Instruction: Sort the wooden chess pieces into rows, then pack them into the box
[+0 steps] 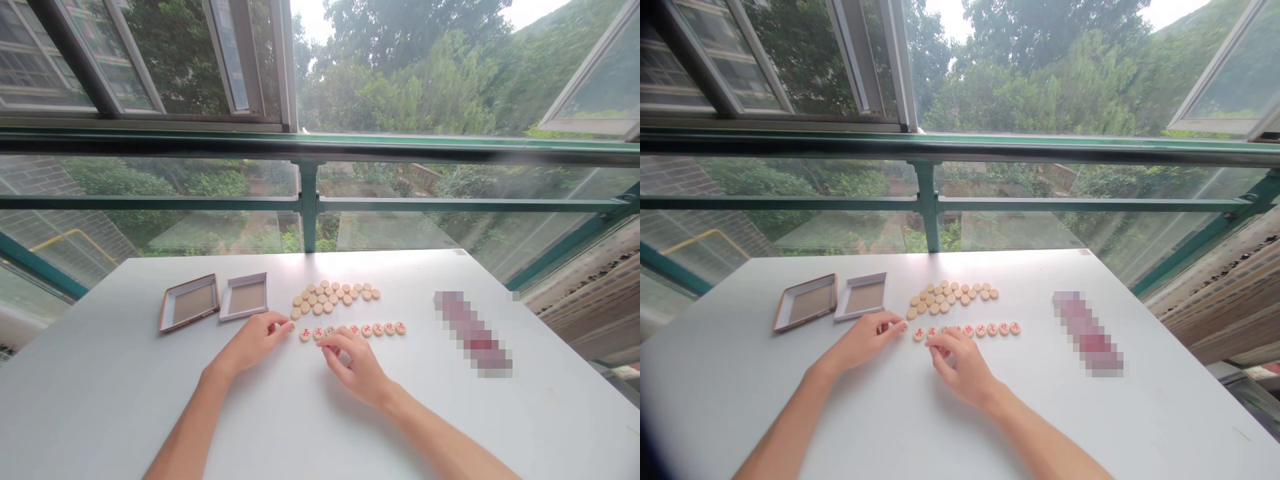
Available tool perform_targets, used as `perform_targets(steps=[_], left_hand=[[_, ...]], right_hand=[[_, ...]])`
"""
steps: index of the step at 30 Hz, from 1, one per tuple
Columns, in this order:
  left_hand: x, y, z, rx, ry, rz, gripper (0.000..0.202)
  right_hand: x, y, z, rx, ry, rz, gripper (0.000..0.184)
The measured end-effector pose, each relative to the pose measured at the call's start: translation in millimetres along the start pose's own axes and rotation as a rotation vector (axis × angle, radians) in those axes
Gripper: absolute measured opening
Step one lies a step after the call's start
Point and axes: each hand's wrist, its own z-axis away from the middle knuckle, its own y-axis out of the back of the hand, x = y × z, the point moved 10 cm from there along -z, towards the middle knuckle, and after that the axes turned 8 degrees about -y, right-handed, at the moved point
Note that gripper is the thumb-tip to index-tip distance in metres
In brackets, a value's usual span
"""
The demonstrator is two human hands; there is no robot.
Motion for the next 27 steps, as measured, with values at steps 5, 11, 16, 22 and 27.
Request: perform_targets(steps=[5, 11, 16, 22, 27], left_hand=[[-5.6, 0.4, -1.0, 0.024, 0.023, -0.001, 0.039], [-1.7, -2.1, -2.3, 0.025, 0.007, -0.037, 0.032], [2.7, -2.5, -2.6, 0.041, -0.003, -0.05, 0.028], [-0.1, -3.5, -2.8, 0.055, 0.008, -0.081, 0.025], [-3.6, -3.8, -3.5, 0.064, 0.013, -0.099, 0.028]], right_hand=[[-1.6, -0.7, -0.3, -0.005, 0.01, 0.006, 0.021], [-2.0, -1.5, 0.5, -0.001, 0.013, -0.002, 0.022], [-0.5, -2.5, 0.9, -0.011, 0.008, -0.004, 0.022], [-0.7, -2.9, 1.3, -0.007, 0.013, 0.001, 0.021], [-1.2, -3.1, 1.0, -0.009, 0.012, -0.002, 0.022]])
